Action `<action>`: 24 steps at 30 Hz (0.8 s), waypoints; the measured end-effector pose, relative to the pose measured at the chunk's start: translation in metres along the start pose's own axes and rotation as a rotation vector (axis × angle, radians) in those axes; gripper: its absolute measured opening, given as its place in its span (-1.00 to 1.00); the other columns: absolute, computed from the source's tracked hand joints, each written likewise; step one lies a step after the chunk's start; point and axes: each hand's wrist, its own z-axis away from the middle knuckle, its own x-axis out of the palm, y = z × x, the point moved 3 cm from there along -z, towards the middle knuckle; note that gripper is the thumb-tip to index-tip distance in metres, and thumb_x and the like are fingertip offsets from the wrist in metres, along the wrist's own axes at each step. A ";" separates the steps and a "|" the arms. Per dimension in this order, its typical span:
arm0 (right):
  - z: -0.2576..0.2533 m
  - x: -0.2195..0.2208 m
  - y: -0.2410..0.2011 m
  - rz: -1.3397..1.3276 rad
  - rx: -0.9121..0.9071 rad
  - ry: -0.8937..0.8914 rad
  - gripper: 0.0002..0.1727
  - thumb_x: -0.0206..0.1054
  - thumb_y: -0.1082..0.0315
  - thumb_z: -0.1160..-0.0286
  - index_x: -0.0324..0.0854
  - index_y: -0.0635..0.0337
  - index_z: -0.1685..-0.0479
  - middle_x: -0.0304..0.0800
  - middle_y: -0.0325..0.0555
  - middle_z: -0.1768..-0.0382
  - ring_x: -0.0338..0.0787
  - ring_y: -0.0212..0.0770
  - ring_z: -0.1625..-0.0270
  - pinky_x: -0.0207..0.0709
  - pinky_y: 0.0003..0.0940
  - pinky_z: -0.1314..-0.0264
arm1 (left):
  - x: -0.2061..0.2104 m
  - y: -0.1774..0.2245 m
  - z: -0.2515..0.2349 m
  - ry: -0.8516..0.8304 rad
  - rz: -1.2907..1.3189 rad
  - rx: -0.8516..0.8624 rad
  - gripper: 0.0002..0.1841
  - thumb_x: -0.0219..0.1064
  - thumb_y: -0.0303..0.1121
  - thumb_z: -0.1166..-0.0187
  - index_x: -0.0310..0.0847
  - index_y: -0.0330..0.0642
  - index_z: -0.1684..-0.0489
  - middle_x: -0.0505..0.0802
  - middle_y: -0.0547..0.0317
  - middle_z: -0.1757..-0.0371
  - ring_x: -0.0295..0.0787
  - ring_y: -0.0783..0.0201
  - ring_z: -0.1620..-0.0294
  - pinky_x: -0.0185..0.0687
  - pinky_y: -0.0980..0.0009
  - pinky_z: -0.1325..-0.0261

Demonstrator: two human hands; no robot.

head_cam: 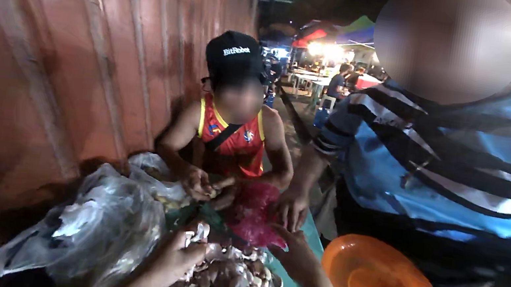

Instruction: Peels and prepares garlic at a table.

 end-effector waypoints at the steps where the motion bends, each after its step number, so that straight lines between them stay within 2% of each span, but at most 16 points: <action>1: 0.000 0.002 -0.003 0.013 0.023 -0.011 -0.38 0.32 0.08 -0.65 0.40 -0.16 -0.72 0.28 0.47 -0.64 0.45 0.44 -0.58 0.38 0.32 -0.53 | -0.007 -0.002 0.005 0.018 0.000 -0.003 -0.87 0.32 -0.38 -0.51 0.55 -0.16 0.10 0.67 0.37 0.35 0.61 0.51 0.44 0.60 0.50 0.34; 4: -0.002 0.009 -0.006 0.066 0.133 -0.006 -0.34 0.31 -0.02 -0.65 0.32 -0.27 -0.77 0.16 0.60 -0.66 0.50 0.54 -0.50 0.44 0.37 -0.45 | -0.027 -0.013 0.017 0.059 0.026 0.029 -0.87 0.35 -0.37 -0.48 0.54 -0.13 0.15 0.66 0.40 0.39 0.59 0.52 0.47 0.59 0.52 0.36; 7: -0.006 0.016 -0.007 0.051 0.160 0.098 -0.34 0.35 -0.04 -0.60 0.39 -0.28 -0.73 0.09 0.64 -0.68 0.49 0.61 -0.48 0.45 0.39 -0.42 | -0.041 -0.020 0.020 0.050 0.045 0.042 -0.89 0.36 -0.38 -0.50 0.53 -0.11 0.18 0.65 0.41 0.42 0.55 0.53 0.53 0.53 0.54 0.45; 9: -0.017 0.018 -0.006 0.023 0.151 0.148 -0.35 0.35 -0.04 -0.61 0.40 -0.26 -0.72 -0.04 0.60 -0.75 0.34 0.65 -0.58 0.38 0.41 -0.50 | -0.043 -0.015 0.014 0.026 0.060 0.017 -0.88 0.36 -0.36 -0.52 0.53 -0.10 0.15 0.65 0.39 0.44 0.53 0.51 0.58 0.49 0.54 0.52; 11: -0.034 0.021 -0.004 -0.024 0.138 0.195 -0.34 0.35 -0.01 -0.62 0.40 -0.15 -0.73 -0.08 0.58 -0.77 0.17 0.64 -0.69 0.28 0.41 -0.59 | -0.036 -0.001 0.004 -0.035 0.086 -0.025 -0.86 0.35 -0.36 -0.57 0.51 -0.14 0.07 0.63 0.35 0.44 0.48 0.49 0.61 0.41 0.55 0.58; 12: -0.042 0.022 -0.003 -0.036 0.133 0.226 -0.34 0.35 -0.01 -0.62 0.42 -0.07 -0.71 0.04 0.54 -0.74 0.20 0.60 -0.70 0.27 0.39 -0.61 | -0.030 0.005 -0.004 -0.078 0.106 -0.036 -0.86 0.34 -0.36 -0.59 0.48 -0.13 0.07 0.61 0.35 0.45 0.45 0.50 0.64 0.37 0.56 0.61; 14: -0.053 0.024 0.000 -0.062 0.148 0.301 -0.37 0.39 -0.01 -0.57 0.56 0.15 -0.55 0.46 0.41 -0.57 0.41 0.43 -0.63 0.29 0.33 -0.61 | -0.014 0.011 -0.027 -0.138 0.127 -0.071 -0.86 0.36 -0.37 -0.59 0.48 -0.14 0.10 0.58 0.35 0.49 0.40 0.51 0.68 0.31 0.59 0.66; 16: -0.053 0.021 -0.004 -0.058 0.194 0.357 -0.40 0.44 0.04 -0.53 0.63 0.35 -0.38 0.58 0.39 -0.44 0.58 0.35 -0.50 0.41 0.31 -0.51 | 0.004 0.012 -0.054 -0.177 0.044 -0.105 -0.78 0.40 -0.36 -0.56 0.50 -0.20 0.00 0.57 0.31 0.45 0.40 0.49 0.65 0.32 0.56 0.62; 18: -0.048 0.015 -0.012 -0.019 0.212 0.419 -0.50 0.47 0.21 -0.47 0.65 0.40 -0.29 0.60 0.40 -0.39 0.65 0.35 -0.41 0.50 0.29 -0.41 | 0.023 0.010 -0.084 -0.201 -0.128 -0.124 -0.64 0.40 -0.33 -0.57 0.50 -0.27 -0.23 0.61 0.16 0.31 0.47 0.37 0.54 0.41 0.43 0.50; 20: -0.043 0.010 -0.018 0.020 0.195 0.433 -0.52 0.43 0.44 -0.38 0.61 0.37 -0.34 0.52 0.41 -0.46 0.64 0.35 -0.42 0.55 0.24 -0.37 | 0.043 0.010 -0.112 -0.208 -0.314 -0.106 -0.56 0.36 -0.30 -0.61 0.52 -0.33 -0.39 0.76 -0.12 0.01 0.72 0.12 0.20 0.68 0.17 0.11; 21: -0.042 0.009 -0.018 0.022 0.167 0.418 -0.45 0.41 0.50 -0.34 0.56 0.36 -0.42 0.46 0.43 -0.51 0.61 0.36 -0.46 0.53 0.23 -0.40 | 0.054 0.009 -0.127 -0.222 -0.371 -0.086 -0.56 0.31 -0.32 -0.64 0.51 -0.35 -0.43 0.77 -0.24 -0.15 0.78 -0.01 -0.03 0.69 0.03 -0.12; 22: -0.042 0.009 -0.017 0.012 0.136 0.383 -0.35 0.41 0.52 -0.33 0.47 0.38 -0.54 0.38 0.47 -0.58 0.54 0.36 -0.53 0.48 0.21 -0.49 | 0.066 0.009 -0.141 -0.238 -0.411 -0.055 -0.56 0.28 -0.34 -0.66 0.52 -0.35 -0.45 0.75 -0.29 -0.27 0.75 -0.10 -0.23 0.61 -0.07 -0.32; 24: -0.044 0.007 -0.013 -0.027 0.104 0.292 -0.17 0.41 0.49 -0.36 0.19 0.45 -0.73 0.23 0.51 -0.66 0.38 0.34 -0.67 0.30 0.13 -0.67 | 0.094 0.003 -0.170 -0.273 -0.445 0.006 -0.57 0.25 -0.36 -0.70 0.53 -0.36 -0.48 0.71 -0.30 -0.41 0.63 -0.17 -0.47 0.43 -0.14 -0.57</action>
